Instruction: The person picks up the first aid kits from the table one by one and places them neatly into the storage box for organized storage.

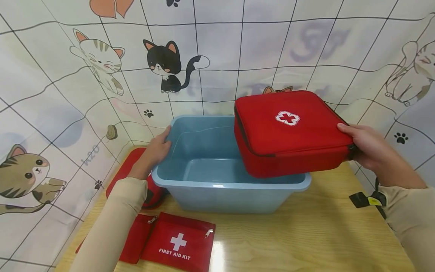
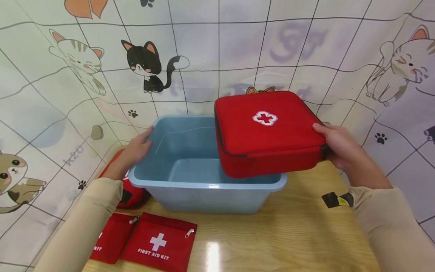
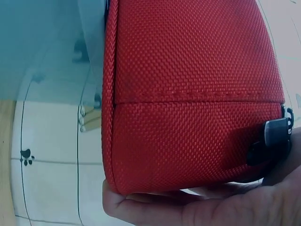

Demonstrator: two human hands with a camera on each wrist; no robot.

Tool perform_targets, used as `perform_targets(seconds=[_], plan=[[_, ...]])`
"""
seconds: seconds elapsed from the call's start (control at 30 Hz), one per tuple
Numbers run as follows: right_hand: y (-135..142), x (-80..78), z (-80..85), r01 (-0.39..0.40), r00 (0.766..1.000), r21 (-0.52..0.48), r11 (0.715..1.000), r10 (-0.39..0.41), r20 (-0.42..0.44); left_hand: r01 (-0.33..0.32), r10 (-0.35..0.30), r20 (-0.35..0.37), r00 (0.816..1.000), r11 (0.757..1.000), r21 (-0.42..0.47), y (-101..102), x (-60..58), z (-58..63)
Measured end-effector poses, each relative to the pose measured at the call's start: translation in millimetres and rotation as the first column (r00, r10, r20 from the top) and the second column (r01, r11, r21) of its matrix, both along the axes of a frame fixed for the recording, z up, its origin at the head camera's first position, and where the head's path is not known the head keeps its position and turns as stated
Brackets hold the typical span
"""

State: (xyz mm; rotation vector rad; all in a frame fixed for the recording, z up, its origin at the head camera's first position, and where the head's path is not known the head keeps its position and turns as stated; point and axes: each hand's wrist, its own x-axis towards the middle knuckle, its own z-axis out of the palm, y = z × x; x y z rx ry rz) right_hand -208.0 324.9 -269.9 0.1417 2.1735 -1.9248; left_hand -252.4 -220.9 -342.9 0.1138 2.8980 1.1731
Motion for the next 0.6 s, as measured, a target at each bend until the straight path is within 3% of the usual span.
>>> perform_targets(seconds=[0.27,0.6], plan=[[-29,-1.6,11.0,-0.067,0.997,0.159,0.985,0.072,-0.025,-0.004,0.003,0.003,1.000,1.000,0.008,0,0.5,0.2],[-56,-2.1,17.6,-0.097,0.995,0.146,0.984,0.100,-0.014,-0.007,0.007,0.010,1.000,1.000,0.000,0,2.0,1.2]])
